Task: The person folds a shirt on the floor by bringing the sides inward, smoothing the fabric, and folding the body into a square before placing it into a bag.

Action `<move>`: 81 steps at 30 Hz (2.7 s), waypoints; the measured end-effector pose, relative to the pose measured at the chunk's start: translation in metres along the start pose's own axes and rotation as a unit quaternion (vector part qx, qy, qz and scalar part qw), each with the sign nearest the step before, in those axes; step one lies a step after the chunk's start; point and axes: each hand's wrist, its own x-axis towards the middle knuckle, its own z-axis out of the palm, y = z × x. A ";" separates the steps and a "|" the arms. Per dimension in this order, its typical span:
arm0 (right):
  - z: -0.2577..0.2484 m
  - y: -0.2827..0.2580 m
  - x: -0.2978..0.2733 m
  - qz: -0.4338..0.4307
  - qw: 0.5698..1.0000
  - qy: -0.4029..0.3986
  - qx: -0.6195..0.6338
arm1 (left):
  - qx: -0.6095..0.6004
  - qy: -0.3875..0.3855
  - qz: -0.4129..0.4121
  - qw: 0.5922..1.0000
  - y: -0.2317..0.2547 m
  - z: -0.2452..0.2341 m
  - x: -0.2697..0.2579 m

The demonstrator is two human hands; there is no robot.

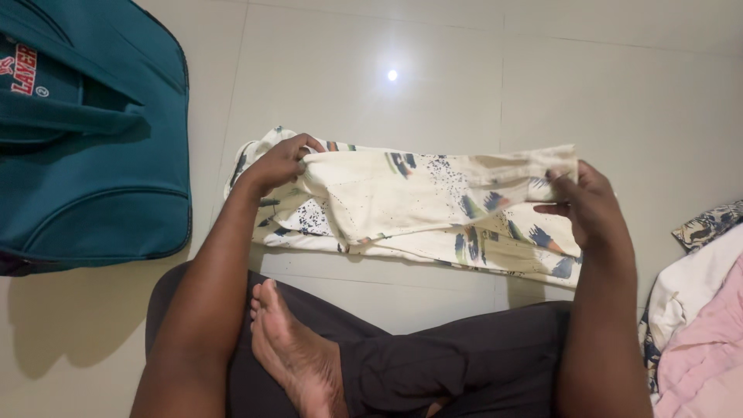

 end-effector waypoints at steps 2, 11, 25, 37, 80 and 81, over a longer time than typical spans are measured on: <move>-0.012 0.016 0.007 0.021 0.997 0.011 -0.077 | 0.021 0.048 0.052 0.997 -0.003 0.001 0.001; -0.025 0.002 -0.007 0.072 0.982 -0.036 -0.171 | 0.053 0.063 0.029 0.996 -0.014 -0.012 0.009; -0.019 0.014 0.006 0.075 0.986 -0.023 -0.148 | 0.212 0.156 -0.155 0.952 -0.006 0.066 -0.023; -0.072 0.032 -0.002 0.121 0.988 -0.039 -0.087 | -0.254 0.156 -0.039 0.954 -0.019 0.060 -0.009; 0.130 0.074 -0.004 -0.242 0.727 -0.167 -0.621 | -0.121 0.170 -0.038 0.977 -0.051 0.064 0.001; 0.129 0.077 -0.003 -0.239 0.714 -0.171 -0.635 | -0.128 0.166 -0.043 0.977 -0.050 0.064 0.001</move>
